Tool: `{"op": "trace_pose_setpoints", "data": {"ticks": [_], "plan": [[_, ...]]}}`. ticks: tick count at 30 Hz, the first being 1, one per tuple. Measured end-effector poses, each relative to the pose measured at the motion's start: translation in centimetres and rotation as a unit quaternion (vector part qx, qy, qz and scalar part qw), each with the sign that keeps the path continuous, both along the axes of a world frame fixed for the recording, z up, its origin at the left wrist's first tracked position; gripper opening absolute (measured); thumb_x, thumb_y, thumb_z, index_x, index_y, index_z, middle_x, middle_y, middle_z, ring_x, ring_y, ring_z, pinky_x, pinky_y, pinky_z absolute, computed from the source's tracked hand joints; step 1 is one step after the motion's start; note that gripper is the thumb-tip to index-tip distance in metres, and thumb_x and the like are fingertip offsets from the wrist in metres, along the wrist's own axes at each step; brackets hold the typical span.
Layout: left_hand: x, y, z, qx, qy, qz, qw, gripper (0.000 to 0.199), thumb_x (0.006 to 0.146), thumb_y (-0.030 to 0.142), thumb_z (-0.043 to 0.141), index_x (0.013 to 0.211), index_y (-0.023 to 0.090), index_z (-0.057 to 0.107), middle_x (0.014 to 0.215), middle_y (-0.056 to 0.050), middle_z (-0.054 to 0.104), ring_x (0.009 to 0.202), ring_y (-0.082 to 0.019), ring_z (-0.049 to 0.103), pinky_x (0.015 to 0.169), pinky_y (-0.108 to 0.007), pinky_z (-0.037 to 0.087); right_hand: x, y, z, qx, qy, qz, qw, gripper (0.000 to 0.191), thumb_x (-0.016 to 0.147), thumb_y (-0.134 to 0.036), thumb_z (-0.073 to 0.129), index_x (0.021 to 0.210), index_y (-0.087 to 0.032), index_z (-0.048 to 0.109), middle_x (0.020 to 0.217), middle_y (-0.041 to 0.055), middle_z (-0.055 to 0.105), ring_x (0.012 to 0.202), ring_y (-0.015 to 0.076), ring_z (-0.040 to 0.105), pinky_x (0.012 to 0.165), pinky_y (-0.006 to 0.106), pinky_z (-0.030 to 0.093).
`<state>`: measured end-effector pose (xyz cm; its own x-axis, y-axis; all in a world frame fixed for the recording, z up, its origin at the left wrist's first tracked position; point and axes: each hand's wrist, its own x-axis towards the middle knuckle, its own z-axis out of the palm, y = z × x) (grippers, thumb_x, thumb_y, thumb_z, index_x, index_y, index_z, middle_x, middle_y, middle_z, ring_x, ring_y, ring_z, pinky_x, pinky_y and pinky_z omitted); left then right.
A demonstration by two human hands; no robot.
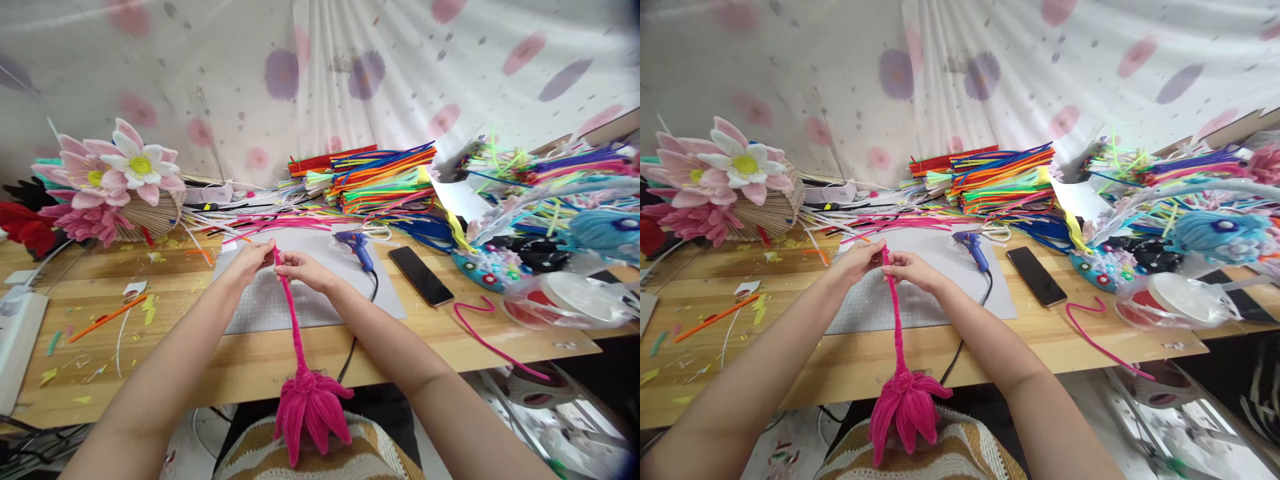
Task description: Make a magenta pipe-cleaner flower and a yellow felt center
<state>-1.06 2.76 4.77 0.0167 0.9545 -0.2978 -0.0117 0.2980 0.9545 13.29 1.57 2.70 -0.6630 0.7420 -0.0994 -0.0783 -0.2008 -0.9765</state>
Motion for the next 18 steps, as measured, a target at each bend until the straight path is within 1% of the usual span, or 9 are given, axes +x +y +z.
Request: {"op": "trace_pose_setpoints", "data": {"ticks": [4, 8, 10, 13, 18], "plan": [[0.0, -0.1, -0.2, 0.020, 0.017, 0.025, 0.999, 0.035, 0.061, 0.042, 0.066, 0.047, 0.014, 0.051, 0.045, 0.002, 0.048, 0.045, -0.008, 0.043, 0.055, -0.025, 0.038, 0.2, 0.2, 0.1, 0.008, -0.013, -0.006, 1.000, 0.036, 0.063, -0.045, 0.068, 0.072, -0.016, 0.048, 0.063, -0.0027, 0.057, 0.055, 0.0068, 0.051, 0.055, 0.021, 0.041], [0.1, 0.0, -0.6, 0.042, 0.054, 0.031, 0.997, 0.037, 0.056, 0.047, 0.068, 0.050, 0.013, 0.054, 0.047, 0.001, 0.050, 0.047, -0.009, 0.044, 0.056, -0.026, 0.038, 0.2, 1.1, 0.6, 0.069, -0.046, -0.079, 0.993, 0.033, 0.071, -0.048, 0.060, 0.070, -0.016, 0.049, 0.059, -0.0028, 0.053, 0.052, 0.0064, 0.048, 0.050, 0.020, 0.040], [0.2, 0.1, -0.7, 0.058, 0.068, 0.026, 0.996, 0.040, 0.055, 0.050, 0.068, 0.049, 0.014, 0.053, 0.046, 0.002, 0.048, 0.046, -0.008, 0.042, 0.055, -0.026, 0.037, 0.2, 1.6, 0.8, 0.097, -0.071, -0.104, 0.987, 0.030, 0.075, -0.044, 0.057, 0.068, -0.016, 0.048, 0.058, -0.0025, 0.053, 0.051, 0.0060, 0.048, 0.047, 0.019, 0.038], [0.4, 0.1, -0.8, 0.069, 0.066, 0.018, 0.995, 0.042, 0.052, 0.052, 0.069, 0.047, 0.014, 0.051, 0.044, 0.003, 0.045, 0.045, -0.008, 0.039, 0.054, -0.026, 0.035, 0.2, 2.1, 1.1, 0.128, -0.109, -0.121, 0.978, 0.022, 0.078, -0.034, 0.053, 0.066, -0.016, 0.047, 0.056, -0.0029, 0.053, 0.049, 0.0056, 0.046, 0.046, 0.018, 0.037], [0.9, 0.0, -0.6, 0.041, 0.041, 0.014, 0.998, 0.041, 0.052, 0.051, 0.070, 0.050, 0.013, 0.054, 0.048, 0.002, 0.049, 0.047, -0.008, 0.042, 0.055, -0.026, 0.036, 0.6, 2.2, 1.1, 0.141, -0.130, -0.134, 0.972, 0.018, 0.080, -0.024, 0.048, 0.064, -0.016, 0.046, 0.052, -0.0042, 0.051, 0.045, 0.0046, 0.044, 0.045, 0.018, 0.035]]}}
